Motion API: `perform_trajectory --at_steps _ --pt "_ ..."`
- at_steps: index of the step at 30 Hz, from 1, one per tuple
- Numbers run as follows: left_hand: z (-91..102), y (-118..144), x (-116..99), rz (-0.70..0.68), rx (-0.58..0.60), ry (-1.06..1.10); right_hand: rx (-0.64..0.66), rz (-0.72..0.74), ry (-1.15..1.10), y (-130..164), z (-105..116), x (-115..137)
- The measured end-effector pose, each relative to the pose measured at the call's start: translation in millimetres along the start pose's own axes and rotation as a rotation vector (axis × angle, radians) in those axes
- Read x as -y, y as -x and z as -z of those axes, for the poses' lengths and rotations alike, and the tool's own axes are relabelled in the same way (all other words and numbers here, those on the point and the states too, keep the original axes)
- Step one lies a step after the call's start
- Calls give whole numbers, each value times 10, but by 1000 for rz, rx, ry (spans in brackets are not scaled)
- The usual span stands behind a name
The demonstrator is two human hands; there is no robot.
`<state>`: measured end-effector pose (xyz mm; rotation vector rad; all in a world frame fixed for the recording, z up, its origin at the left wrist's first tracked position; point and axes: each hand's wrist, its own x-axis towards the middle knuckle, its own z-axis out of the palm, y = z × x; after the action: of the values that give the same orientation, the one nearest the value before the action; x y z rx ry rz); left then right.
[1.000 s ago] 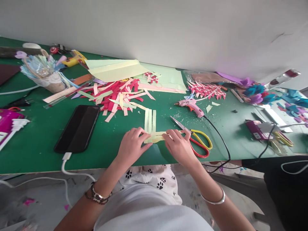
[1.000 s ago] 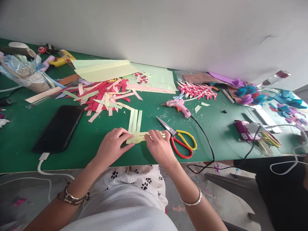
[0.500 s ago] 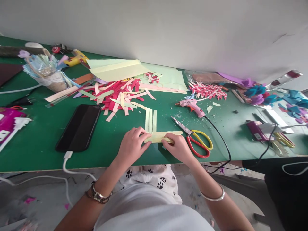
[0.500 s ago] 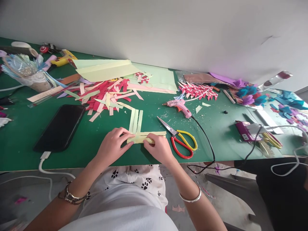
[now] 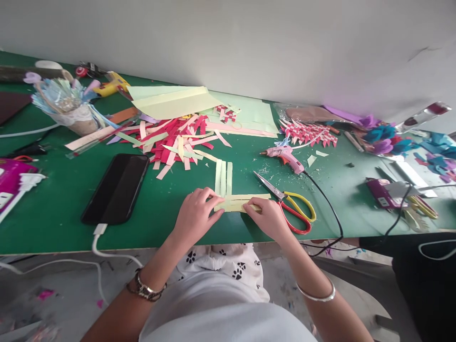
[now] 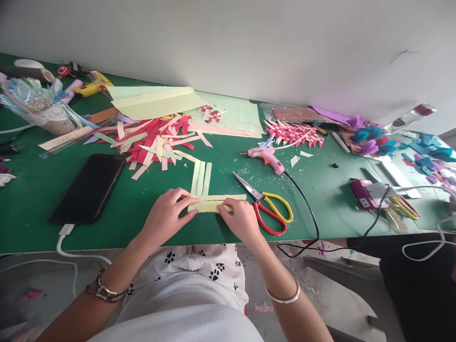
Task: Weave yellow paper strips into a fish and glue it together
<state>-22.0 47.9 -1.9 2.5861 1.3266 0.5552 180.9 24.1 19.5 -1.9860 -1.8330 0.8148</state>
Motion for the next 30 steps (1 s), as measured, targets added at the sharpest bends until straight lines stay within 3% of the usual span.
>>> perform_trajectory --at_steps 13,21,30 --pt "44 -7 31 4 16 88 11 43 -29 -21 31 -25" --pt "21 -14 39 4 14 59 58 36 -68 -35 53 -42" --pt "27 -11 38 -63 -21 -15 27 15 -11 -39 110 -78"
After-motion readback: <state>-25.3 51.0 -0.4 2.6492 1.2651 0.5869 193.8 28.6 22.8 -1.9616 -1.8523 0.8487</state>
